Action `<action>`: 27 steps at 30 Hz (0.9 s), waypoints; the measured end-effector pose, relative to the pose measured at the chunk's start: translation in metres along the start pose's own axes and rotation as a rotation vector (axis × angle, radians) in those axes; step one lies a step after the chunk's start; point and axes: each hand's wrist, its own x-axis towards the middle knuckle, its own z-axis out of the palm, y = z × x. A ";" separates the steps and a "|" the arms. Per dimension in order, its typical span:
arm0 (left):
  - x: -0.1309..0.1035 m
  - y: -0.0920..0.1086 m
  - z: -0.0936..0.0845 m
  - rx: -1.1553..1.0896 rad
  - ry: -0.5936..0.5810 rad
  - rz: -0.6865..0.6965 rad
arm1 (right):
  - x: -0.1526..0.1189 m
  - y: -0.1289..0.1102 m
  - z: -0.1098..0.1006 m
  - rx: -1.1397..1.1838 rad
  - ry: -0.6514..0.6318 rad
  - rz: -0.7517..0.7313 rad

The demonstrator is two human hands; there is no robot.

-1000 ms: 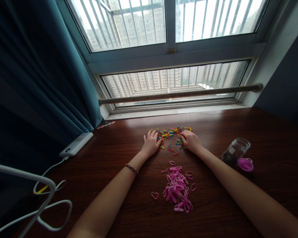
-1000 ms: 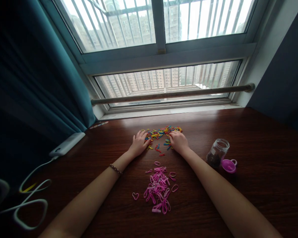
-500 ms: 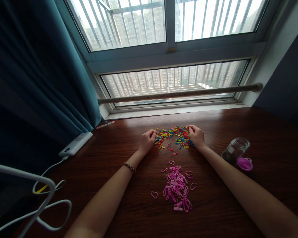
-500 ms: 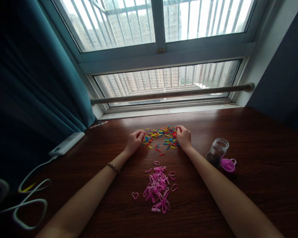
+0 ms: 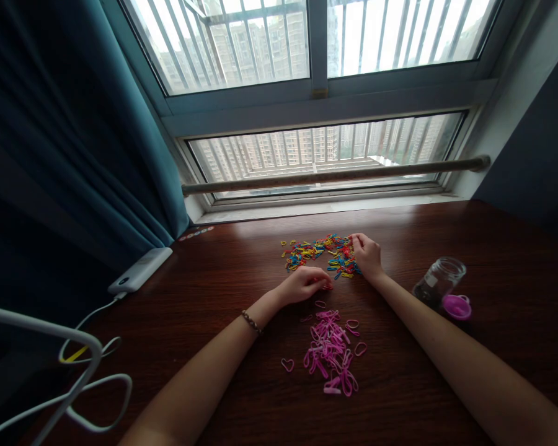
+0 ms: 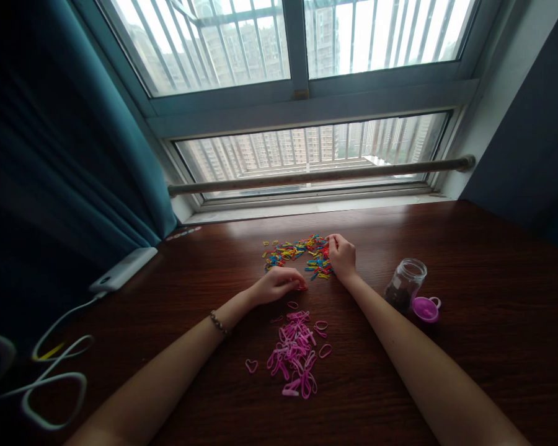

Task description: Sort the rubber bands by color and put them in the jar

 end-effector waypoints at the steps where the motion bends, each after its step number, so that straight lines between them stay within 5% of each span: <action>1: 0.000 0.002 -0.001 -0.001 -0.025 0.025 | 0.000 0.000 0.000 -0.009 -0.010 -0.010; 10: 0.001 0.004 -0.004 0.232 -0.085 0.121 | -0.002 0.003 0.002 -0.042 -0.034 -0.059; 17: -0.002 -0.023 -0.009 0.658 0.188 0.028 | -0.003 -0.003 -0.001 -0.093 -0.035 -0.022; 22: -0.004 -0.034 -0.014 0.800 0.500 -0.247 | -0.001 -0.009 -0.009 -0.389 0.017 0.242; 27: -0.007 -0.042 -0.021 0.772 0.564 -0.661 | -0.001 -0.006 -0.011 -0.402 -0.128 0.310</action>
